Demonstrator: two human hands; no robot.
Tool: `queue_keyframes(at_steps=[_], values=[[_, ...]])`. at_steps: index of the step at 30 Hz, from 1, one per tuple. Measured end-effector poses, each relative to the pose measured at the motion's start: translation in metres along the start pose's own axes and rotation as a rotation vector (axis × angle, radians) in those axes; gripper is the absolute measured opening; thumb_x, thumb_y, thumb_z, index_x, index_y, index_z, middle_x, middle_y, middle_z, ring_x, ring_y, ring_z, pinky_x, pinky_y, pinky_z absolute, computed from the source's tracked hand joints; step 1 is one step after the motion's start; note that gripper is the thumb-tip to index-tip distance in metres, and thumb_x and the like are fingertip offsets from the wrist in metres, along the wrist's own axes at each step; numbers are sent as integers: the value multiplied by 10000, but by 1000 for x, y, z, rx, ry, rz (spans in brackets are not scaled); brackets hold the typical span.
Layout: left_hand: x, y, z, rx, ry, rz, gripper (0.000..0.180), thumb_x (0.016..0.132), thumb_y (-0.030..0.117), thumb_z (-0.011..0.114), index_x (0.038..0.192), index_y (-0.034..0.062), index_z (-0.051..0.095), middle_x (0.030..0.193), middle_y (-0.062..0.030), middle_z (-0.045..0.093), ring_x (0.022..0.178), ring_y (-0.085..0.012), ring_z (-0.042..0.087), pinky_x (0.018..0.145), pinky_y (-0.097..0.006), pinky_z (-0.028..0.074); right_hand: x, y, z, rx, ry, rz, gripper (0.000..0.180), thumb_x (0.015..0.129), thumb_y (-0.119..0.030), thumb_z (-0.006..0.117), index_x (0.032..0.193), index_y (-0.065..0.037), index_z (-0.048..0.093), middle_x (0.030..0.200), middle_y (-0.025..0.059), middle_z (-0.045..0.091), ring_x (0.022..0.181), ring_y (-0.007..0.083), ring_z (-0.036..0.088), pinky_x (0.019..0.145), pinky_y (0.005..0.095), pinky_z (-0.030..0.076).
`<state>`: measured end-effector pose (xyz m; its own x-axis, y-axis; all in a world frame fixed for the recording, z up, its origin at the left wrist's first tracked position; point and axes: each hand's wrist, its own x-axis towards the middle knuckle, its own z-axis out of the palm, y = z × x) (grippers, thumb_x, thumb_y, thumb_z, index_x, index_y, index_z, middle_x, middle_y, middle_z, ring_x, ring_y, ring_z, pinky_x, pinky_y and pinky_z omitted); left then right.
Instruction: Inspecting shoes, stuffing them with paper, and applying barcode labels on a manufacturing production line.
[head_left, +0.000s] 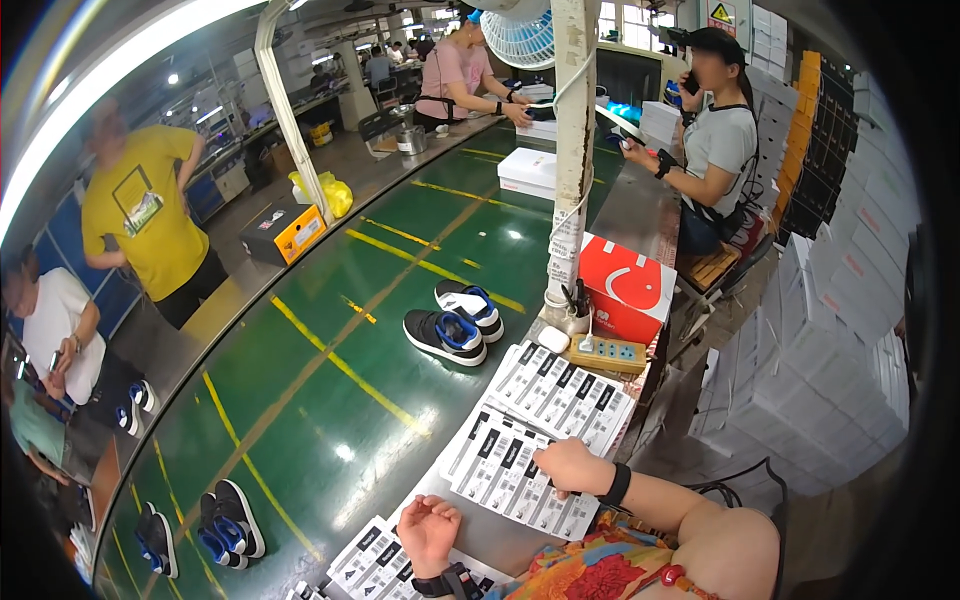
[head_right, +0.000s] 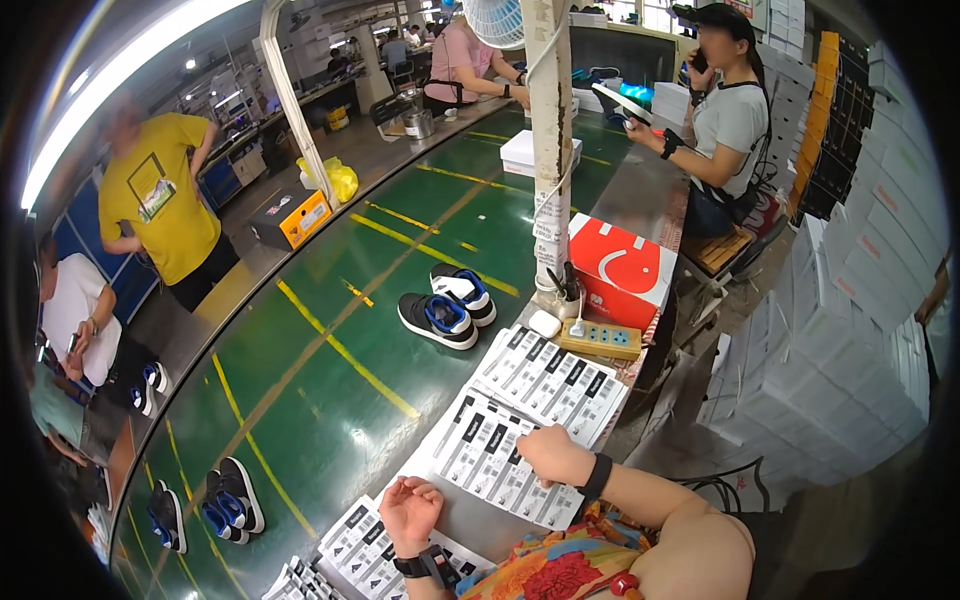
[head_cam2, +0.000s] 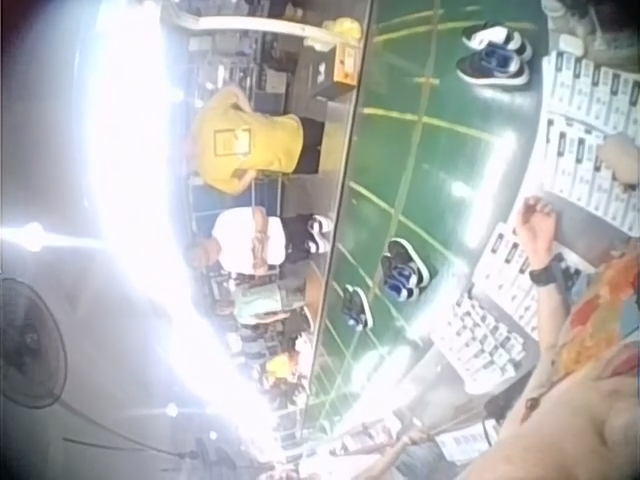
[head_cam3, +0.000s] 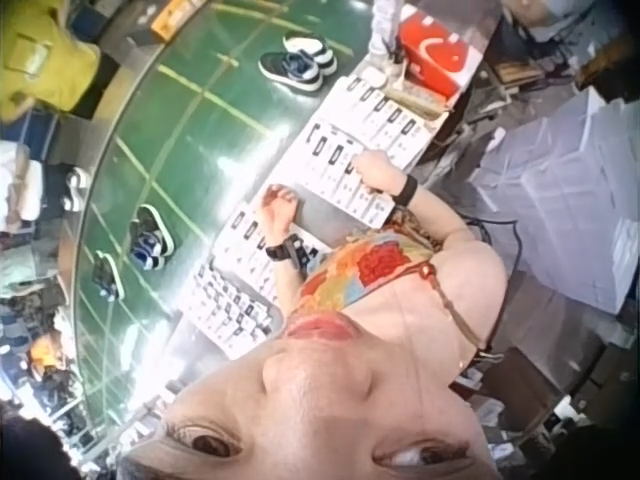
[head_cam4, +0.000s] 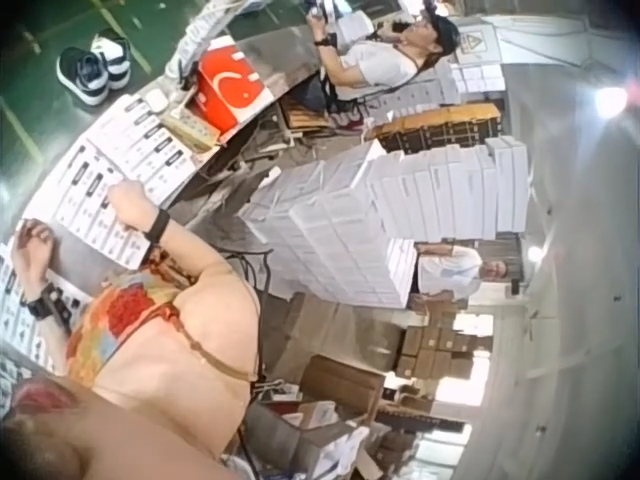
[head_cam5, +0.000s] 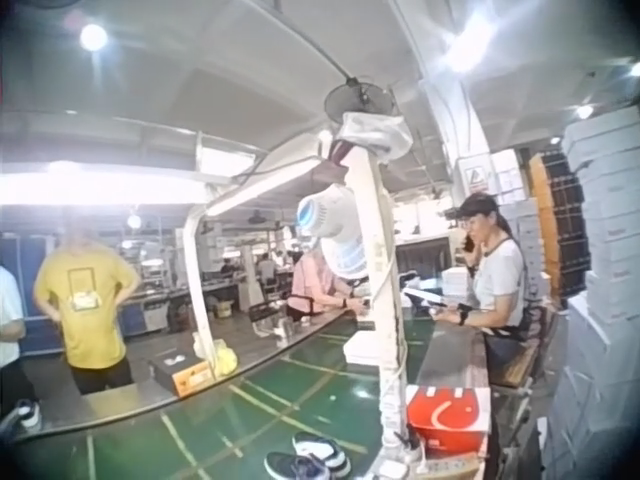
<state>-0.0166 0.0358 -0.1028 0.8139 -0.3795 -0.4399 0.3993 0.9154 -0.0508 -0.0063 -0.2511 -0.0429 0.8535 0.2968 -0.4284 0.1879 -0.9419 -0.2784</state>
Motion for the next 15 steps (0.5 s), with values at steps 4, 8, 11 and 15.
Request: queue_keyframes(at_steps=[4,8,11,15], values=[[2,0,-3,-7,12,1,99,877,162,551,871,98,626,839,-20,585,753,-173,481,737,-339,392,-1,2,2,-18,35,-39,359,515,-114,853,793,-45,636,720,136,692,747,312,708,625,419,532],[1,-2,-1,22,-9,4,131,881,162,548,853,88,653,827,-10,602,756,-162,491,746,-326,394,-2,0,-1,-3,49,-41,320,554,-123,836,788,-44,633,692,126,688,723,301,709,620,416,531],[0,-3,0,29,1,6,131,886,164,548,848,90,650,822,-9,601,754,-160,488,744,-324,392,-3,1,1,-22,53,-54,293,578,-122,822,786,-44,631,665,112,683,695,292,707,607,412,529],[1,-3,-3,38,-3,-1,132,891,165,546,845,91,645,820,-9,598,753,-159,487,737,-325,393,-2,4,6,-44,83,-77,269,603,-119,808,789,-44,629,647,101,680,665,284,703,590,408,526]])
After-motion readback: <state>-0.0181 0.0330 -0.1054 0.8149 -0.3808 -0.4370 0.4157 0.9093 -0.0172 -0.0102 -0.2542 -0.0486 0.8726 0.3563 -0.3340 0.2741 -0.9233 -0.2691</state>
